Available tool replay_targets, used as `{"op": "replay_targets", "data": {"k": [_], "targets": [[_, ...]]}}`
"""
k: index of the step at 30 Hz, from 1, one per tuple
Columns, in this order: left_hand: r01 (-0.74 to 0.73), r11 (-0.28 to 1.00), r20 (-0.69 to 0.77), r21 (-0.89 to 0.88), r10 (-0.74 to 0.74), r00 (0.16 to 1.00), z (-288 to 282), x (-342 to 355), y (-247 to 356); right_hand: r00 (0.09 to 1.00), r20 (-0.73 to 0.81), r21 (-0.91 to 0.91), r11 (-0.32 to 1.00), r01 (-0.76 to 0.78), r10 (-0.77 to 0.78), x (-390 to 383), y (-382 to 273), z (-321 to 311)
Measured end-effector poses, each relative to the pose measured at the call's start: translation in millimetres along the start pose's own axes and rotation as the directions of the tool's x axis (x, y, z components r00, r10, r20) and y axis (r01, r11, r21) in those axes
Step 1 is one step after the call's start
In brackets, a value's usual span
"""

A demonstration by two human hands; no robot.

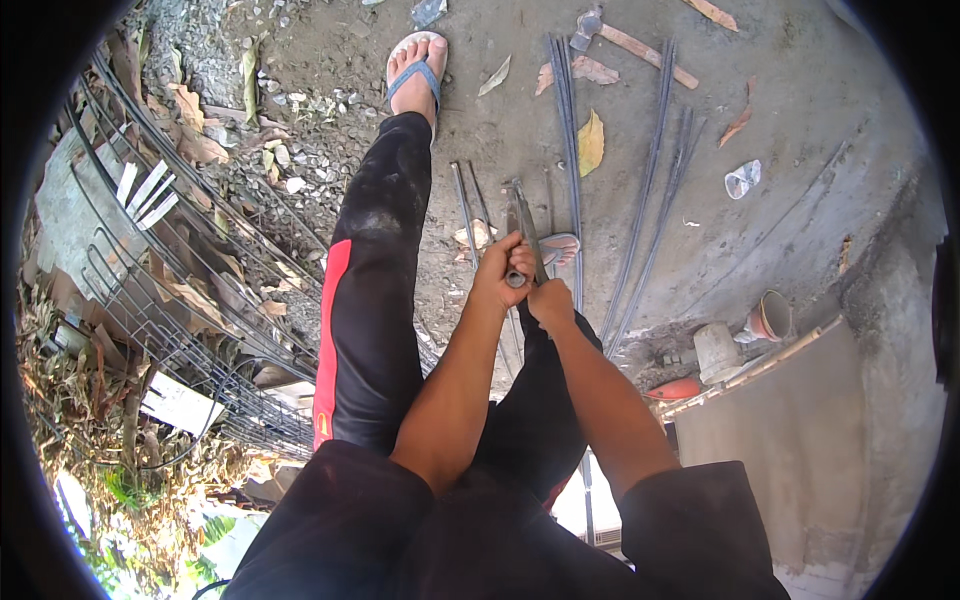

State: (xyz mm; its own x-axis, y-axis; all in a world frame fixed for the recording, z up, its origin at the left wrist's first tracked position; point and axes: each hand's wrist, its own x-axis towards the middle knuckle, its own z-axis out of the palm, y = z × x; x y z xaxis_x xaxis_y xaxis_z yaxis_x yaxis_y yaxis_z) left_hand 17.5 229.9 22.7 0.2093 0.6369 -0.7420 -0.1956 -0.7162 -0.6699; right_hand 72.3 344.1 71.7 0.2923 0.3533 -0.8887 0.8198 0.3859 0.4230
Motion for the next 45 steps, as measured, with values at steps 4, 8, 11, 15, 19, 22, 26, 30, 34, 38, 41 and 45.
{"op": "replay_targets", "data": {"k": [4,8,11,15,19,22,26,30,34,38,41,45], "targets": [[-0.106,0.993,0.050,-0.050,0.109,0.993,-9.0,-16.7,-1.1,0.998,-0.061,0.020,0.999,0.036,-0.035,-9.4,0.2,39.0],[-0.089,0.994,-0.015,-0.067,0.088,0.996,-0.9,-2.6,-17.9,1.000,-0.029,0.013,1.000,0.011,-0.010,-4.3,9.2,18.3],[-0.153,0.988,-0.085,-0.020,0.151,0.985,7.9,5.8,-33.1,1.000,-0.010,-0.037,0.999,0.021,-0.022,15.7,28.4,9.1],[-0.183,0.983,-0.141,0.027,0.185,0.973,12.1,12.2,-41.3,0.998,-0.054,-0.012,0.999,0.040,-0.041,23.9,44.0,17.2],[-0.188,0.982,-0.082,-0.031,0.185,0.979,12.6,19.5,-41.7,0.989,-0.065,-0.036,0.990,0.133,-0.135,40.8,67.0,28.0],[-0.195,0.981,-0.123,0.025,0.196,0.973,14.7,11.6,-40.0,0.977,-0.096,-0.040,0.982,0.186,-0.189,56.2,66.4,35.9],[-0.174,0.984,-0.078,-0.034,0.171,0.982,19.4,9.4,-41.1,0.979,-0.105,0.004,0.984,0.176,-0.175,56.9,79.9,48.4],[-0.156,0.988,-0.071,-0.001,0.155,0.985,-2.5,4.0,-44.4,0.958,-0.178,0.031,0.972,0.232,-0.223,79.4,108.4,89.0],[-0.165,0.986,-0.018,0.025,0.165,0.986,-14.1,18.3,-41.3,0.932,-0.207,0.028,0.950,0.310,-0.298,122.1,144.1,120.2],[-0.127,0.990,0.043,-0.064,0.129,0.991,-23.4,20.0,-33.3,0.880,-0.257,-0.015,0.912,0.409,-0.399,113.0,150.8,100.0],[-0.190,0.982,0.048,0.002,0.190,0.981,-13.5,24.0,-35.6,0.935,0.059,0.125,0.932,0.340,-0.349,132.9,143.4,24.2],[-0.099,0.844,-0.058,0.528,0.152,0.987,-96.8,17.2,-26.8,0.861,0.152,-0.002,0.871,0.491,-0.485,90.0,152.1,-133.4]]}}
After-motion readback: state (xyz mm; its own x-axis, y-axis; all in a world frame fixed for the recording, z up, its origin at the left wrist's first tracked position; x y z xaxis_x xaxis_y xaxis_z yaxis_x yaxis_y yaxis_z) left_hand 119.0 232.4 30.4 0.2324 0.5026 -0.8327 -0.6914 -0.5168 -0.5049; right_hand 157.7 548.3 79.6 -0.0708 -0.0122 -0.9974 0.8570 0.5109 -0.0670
